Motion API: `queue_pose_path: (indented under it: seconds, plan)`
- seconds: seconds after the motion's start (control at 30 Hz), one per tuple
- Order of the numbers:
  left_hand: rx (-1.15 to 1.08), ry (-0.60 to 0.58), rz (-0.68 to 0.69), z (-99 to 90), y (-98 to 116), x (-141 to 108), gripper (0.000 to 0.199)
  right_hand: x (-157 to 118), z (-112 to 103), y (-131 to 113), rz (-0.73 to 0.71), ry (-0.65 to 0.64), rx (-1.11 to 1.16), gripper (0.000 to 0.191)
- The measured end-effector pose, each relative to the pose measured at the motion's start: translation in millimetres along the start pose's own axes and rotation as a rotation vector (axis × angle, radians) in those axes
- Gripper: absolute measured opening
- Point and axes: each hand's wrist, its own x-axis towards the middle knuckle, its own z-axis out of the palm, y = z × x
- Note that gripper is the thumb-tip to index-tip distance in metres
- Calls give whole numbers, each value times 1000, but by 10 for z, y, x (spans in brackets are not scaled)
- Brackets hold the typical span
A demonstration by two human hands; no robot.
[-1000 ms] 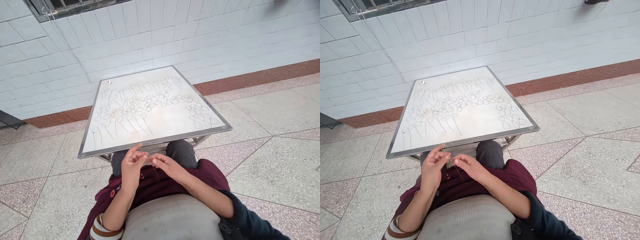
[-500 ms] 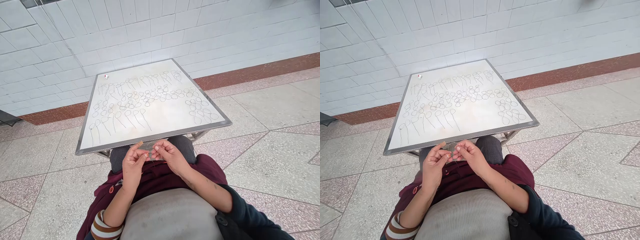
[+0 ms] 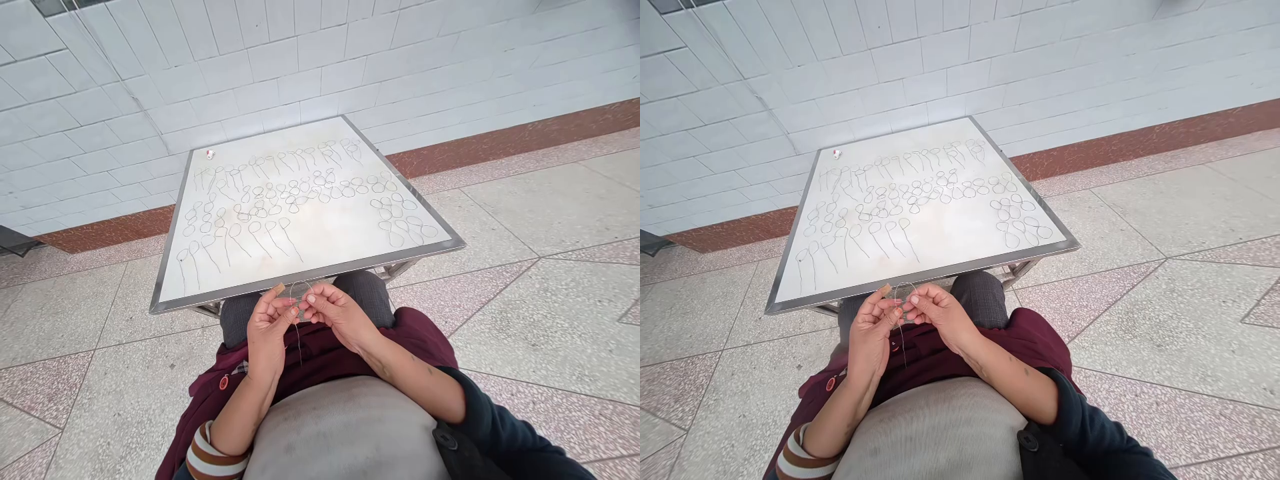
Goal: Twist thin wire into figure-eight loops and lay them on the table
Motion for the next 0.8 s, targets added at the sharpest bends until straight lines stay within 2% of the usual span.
queue_pose_path:
  seconds: [0.2,0.37,0.6,0.8]
  plan:
    - [-170,37,-77,39,6,17,43,11,19,27,20,10,6,22]
    - [-229,11,-84,28,-7,27,41,-2,28,45,32,-24,0,21]
    - [-127,36,-78,34,30,0,43,18,15,-12,-42,-35,-66,26]
    - [-4,-43,-20,27,40,-20,38,94,25,-110,-139,-81,-266,27]
